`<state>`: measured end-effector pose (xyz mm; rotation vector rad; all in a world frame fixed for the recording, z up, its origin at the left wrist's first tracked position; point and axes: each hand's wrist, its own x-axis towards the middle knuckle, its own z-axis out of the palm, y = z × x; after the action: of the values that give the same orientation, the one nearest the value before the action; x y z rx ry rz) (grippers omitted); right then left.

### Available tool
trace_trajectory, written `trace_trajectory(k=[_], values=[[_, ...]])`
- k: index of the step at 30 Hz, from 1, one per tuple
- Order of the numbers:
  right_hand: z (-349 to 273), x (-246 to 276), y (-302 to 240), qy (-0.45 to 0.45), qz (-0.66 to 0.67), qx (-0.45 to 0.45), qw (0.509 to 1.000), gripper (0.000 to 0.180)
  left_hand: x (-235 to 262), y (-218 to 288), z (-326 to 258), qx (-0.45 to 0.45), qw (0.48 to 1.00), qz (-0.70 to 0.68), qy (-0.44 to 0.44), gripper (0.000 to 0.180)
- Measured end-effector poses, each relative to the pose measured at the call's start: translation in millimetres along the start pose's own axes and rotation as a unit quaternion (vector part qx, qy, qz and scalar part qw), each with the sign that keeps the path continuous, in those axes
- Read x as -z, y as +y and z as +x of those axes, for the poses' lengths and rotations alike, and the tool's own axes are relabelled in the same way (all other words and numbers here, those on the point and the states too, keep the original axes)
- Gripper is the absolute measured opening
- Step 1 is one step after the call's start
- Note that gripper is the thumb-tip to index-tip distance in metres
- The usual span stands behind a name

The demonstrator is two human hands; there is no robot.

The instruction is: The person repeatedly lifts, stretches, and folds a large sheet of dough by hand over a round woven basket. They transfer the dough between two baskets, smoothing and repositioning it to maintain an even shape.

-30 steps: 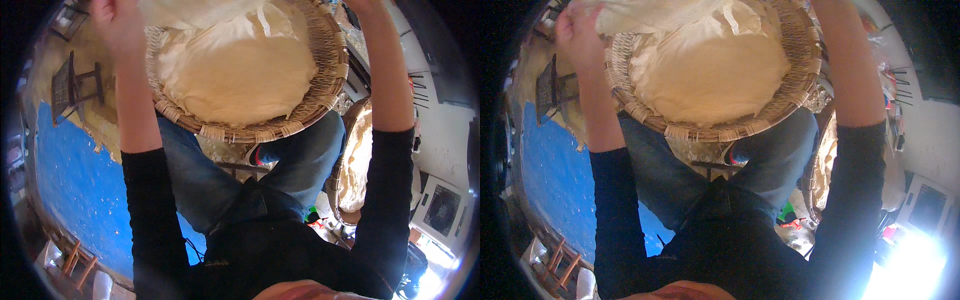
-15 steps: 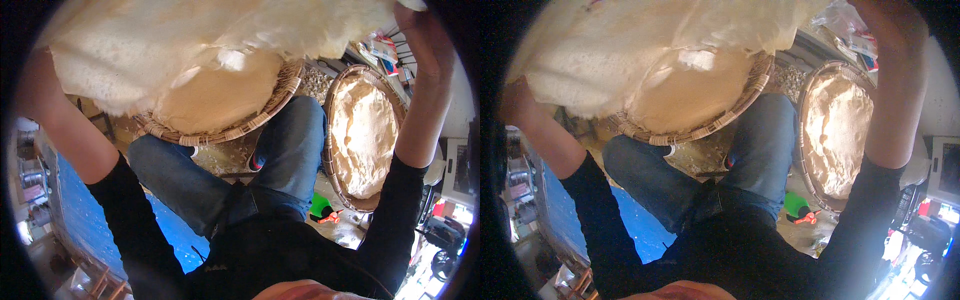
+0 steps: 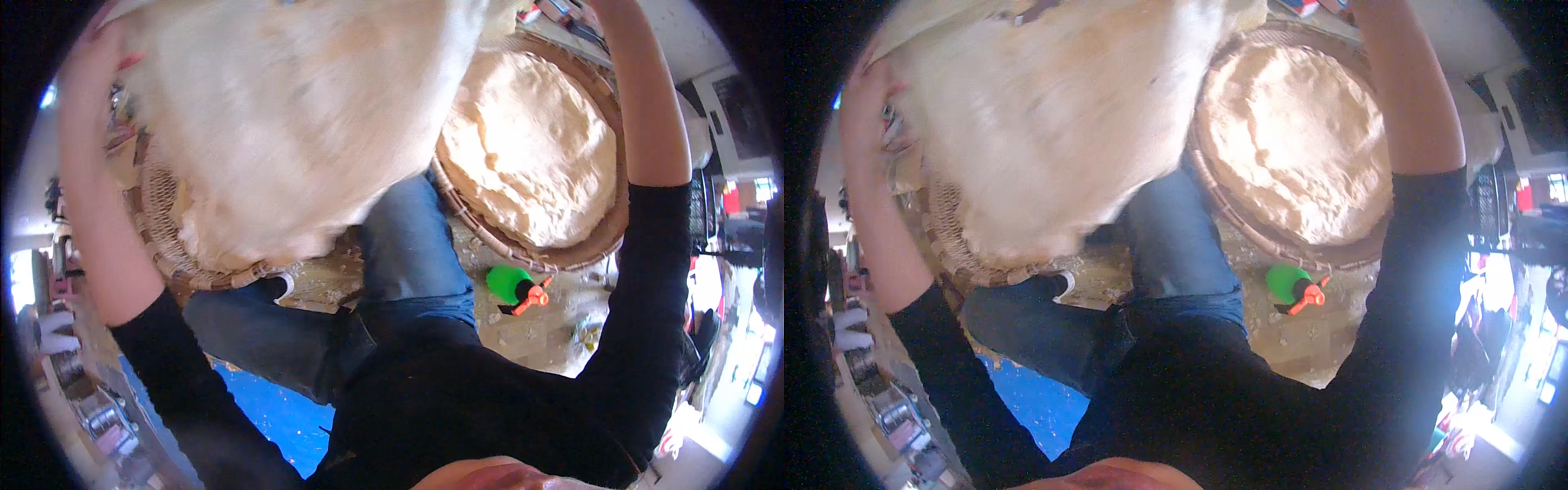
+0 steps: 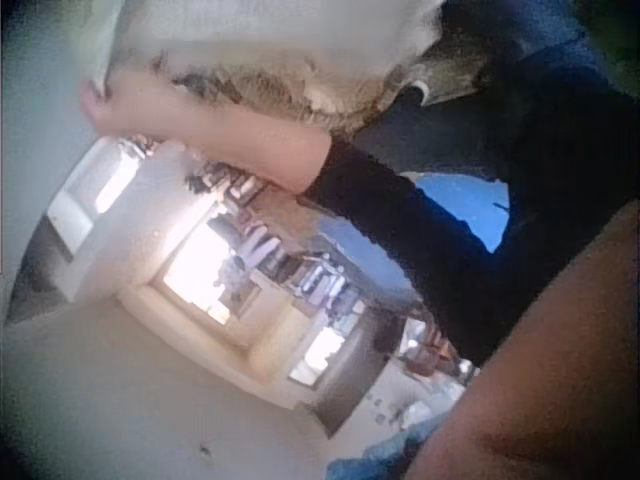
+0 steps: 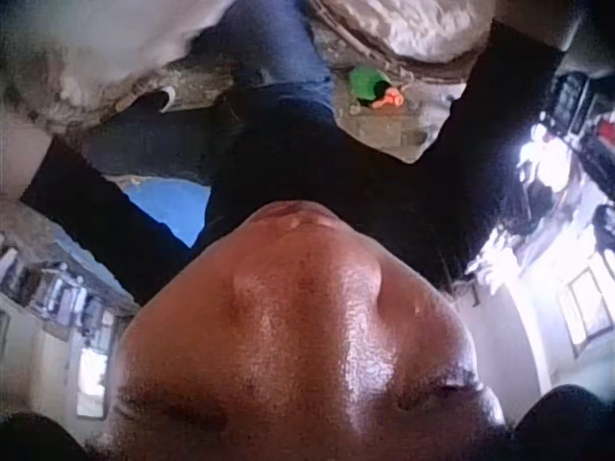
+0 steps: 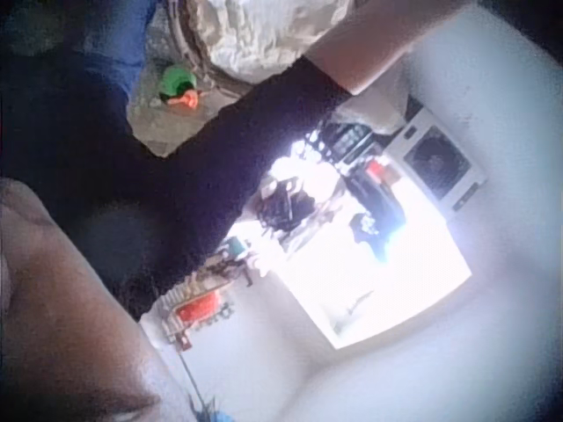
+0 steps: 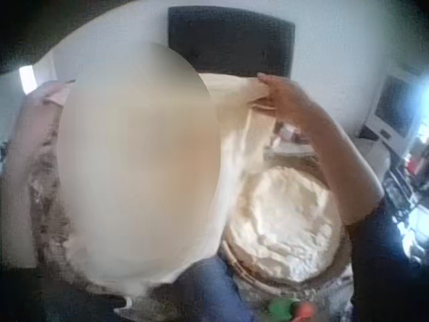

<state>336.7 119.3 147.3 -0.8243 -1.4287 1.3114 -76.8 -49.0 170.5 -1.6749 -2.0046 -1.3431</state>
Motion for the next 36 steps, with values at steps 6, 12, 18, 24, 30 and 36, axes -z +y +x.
trace_trajectory(k=[6, 12, 18, 24, 30, 36], values=[[-87.5, 207.4, -15.6, 0.162, -0.22, 0.118, 0.955, 0.043, -115.0, 110.6, -87.9, 0.037, 0.951, -0.265, -0.157, 0.03], [-241.6, 317.5, 63.3, 0.321, -0.08, -0.123, 0.936, 0.049, -238.1, 134.5, -221.7, -0.182, 0.883, -0.358, -0.243, 0.041], [-373.4, 345.1, 229.5, 0.256, -0.476, -0.297, 0.787, 0.04, -312.8, 124.0, -352.2, -0.179, 0.854, -0.283, -0.398, 0.047], [-396.4, 299.6, 283.3, 0.252, -0.7, -0.237, 0.625, 0.056, -325.8, 110.6, -370.9, -0.24, 0.741, -0.093, -0.62, 0.03], [-330.5, 249.5, 265.6, 0.031, -0.771, -0.312, 0.554, 0.036, -385.9, 106.7, -338.5, -0.296, 0.867, -0.05, -0.397, 0.025], [-226.9, 182.6, 324.6, 0.091, -0.572, -0.161, 0.799, 0.037, -414.9, 75.5, -317.9, -0.359, 0.805, 0.138, -0.453, 0.025]])
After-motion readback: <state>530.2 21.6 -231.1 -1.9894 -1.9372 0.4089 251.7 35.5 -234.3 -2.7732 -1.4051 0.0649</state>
